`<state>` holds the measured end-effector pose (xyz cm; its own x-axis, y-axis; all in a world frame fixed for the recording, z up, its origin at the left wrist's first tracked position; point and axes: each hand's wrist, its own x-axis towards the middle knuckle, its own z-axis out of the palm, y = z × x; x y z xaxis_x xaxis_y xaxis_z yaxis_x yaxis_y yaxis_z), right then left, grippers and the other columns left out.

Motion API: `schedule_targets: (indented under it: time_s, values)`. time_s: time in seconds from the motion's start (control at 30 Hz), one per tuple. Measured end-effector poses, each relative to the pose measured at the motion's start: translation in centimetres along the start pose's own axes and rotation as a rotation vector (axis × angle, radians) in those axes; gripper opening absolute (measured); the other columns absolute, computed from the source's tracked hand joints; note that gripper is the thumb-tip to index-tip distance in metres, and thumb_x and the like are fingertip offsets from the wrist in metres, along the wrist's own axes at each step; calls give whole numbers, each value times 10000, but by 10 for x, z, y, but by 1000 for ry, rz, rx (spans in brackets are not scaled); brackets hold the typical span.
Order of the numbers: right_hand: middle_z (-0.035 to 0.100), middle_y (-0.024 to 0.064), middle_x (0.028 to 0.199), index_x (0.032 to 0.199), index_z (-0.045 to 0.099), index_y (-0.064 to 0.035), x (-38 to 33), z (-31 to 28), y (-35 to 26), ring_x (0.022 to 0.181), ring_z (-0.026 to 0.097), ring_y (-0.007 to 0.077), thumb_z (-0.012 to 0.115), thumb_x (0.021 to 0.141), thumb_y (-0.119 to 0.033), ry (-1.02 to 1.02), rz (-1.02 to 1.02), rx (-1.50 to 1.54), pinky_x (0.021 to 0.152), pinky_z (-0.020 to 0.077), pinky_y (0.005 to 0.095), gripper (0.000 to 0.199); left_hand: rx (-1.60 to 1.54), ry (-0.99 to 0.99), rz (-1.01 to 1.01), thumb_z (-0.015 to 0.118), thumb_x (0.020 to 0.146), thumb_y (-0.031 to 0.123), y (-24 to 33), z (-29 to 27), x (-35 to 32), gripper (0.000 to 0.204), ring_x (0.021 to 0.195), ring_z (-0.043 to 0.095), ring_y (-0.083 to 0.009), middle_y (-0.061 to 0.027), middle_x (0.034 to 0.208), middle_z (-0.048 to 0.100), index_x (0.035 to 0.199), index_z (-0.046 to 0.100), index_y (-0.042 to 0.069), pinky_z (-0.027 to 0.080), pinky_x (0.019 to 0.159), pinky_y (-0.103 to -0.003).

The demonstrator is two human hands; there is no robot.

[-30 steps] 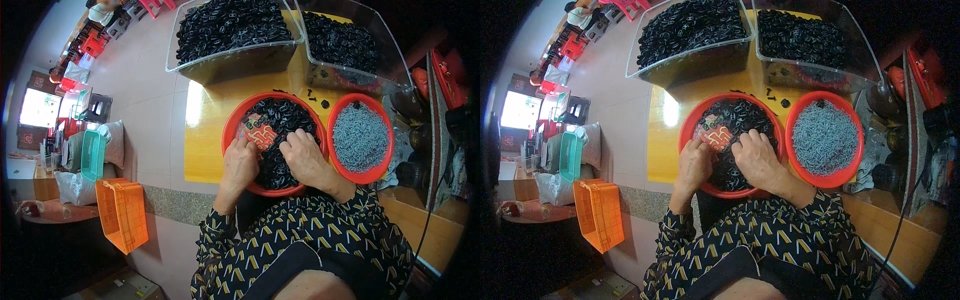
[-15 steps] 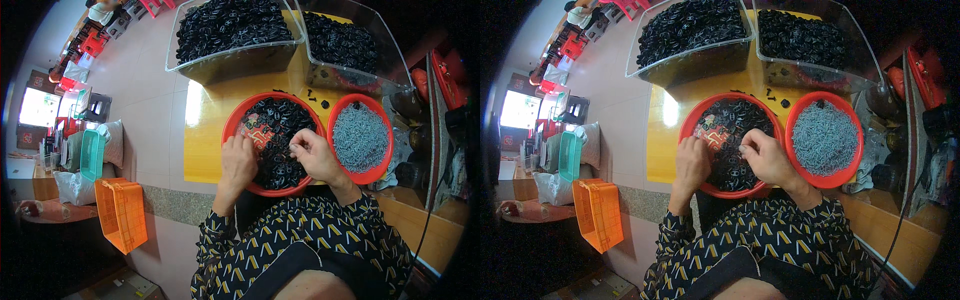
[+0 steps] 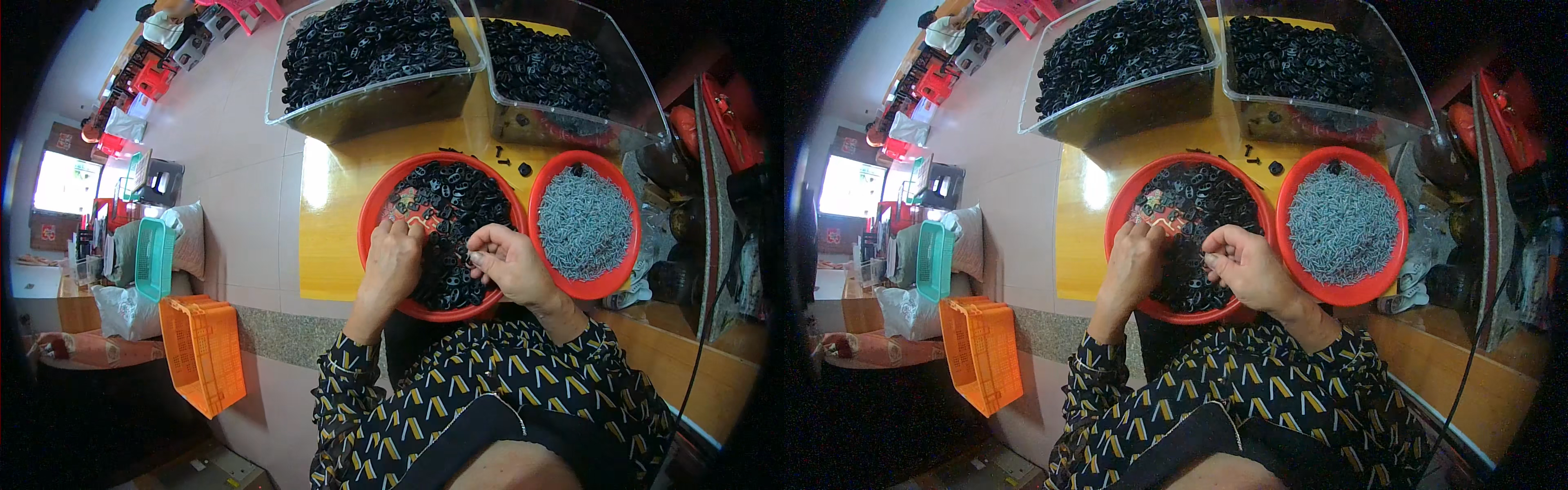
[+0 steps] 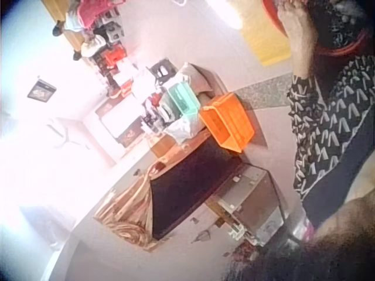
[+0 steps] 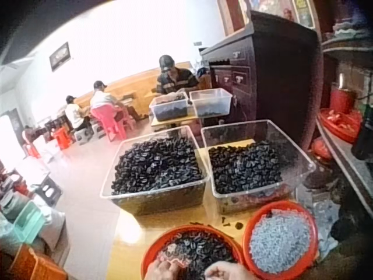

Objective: The person sorts and assembles small black plastic components by hand at a low workspace table.

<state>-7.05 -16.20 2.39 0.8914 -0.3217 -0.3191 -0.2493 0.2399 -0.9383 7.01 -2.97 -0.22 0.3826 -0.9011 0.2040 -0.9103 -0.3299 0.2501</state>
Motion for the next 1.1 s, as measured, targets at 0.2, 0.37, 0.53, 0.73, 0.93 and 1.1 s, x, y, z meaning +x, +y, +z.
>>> schedule_targets:
  time_s: [0.2,0.37,0.53,0.73,0.93,1.1]
  values:
    - [521,3,700,861,527,-12,3,-7,7,600,502,56,507,816,-53,-96,79,371,514,411,173,64,-110,103,-26,513,599,-12,-1,7,-2,160,711,475,-310,-154,718,495,755,525,24,388,632,-384]
    - [513,-2,688,860,530,-9,9,-6,17,571,470,49,507,815,-54,-84,-15,372,495,392,169,67,-146,156,-64,510,581,-33,-7,7,-8,184,711,464,-313,-149,732,488,753,536,25,385,637,-391]
    - [504,-3,677,871,528,-3,5,-2,8,564,458,47,500,818,-51,-50,11,342,501,390,171,77,-156,202,-89,533,591,-46,-5,2,-9,142,703,456,-330,-157,724,485,719,528,15,391,631,-385]
    - [511,30,702,906,511,6,8,14,4,584,472,69,485,828,-46,-15,21,455,516,396,172,97,-1250,222,-445,577,741,-9,31,-6,-25,85,741,517,-167,-74,810,535,816,537,-13,414,660,-250]
    - [542,13,760,872,522,11,3,28,7,684,523,54,512,812,-27,35,-223,90,584,442,189,72,-1784,297,-506,548,778,-15,50,0,-30,85,769,509,-107,-61,871,551,860,543,-34,413,684,-220]
    - [558,14,747,850,545,18,2,19,5,689,531,53,532,788,-13,0,-162,-7,604,445,190,71,-1928,216,-524,543,782,-6,47,4,-36,93,744,524,-125,-68,848,569,871,549,-33,422,669,-231]
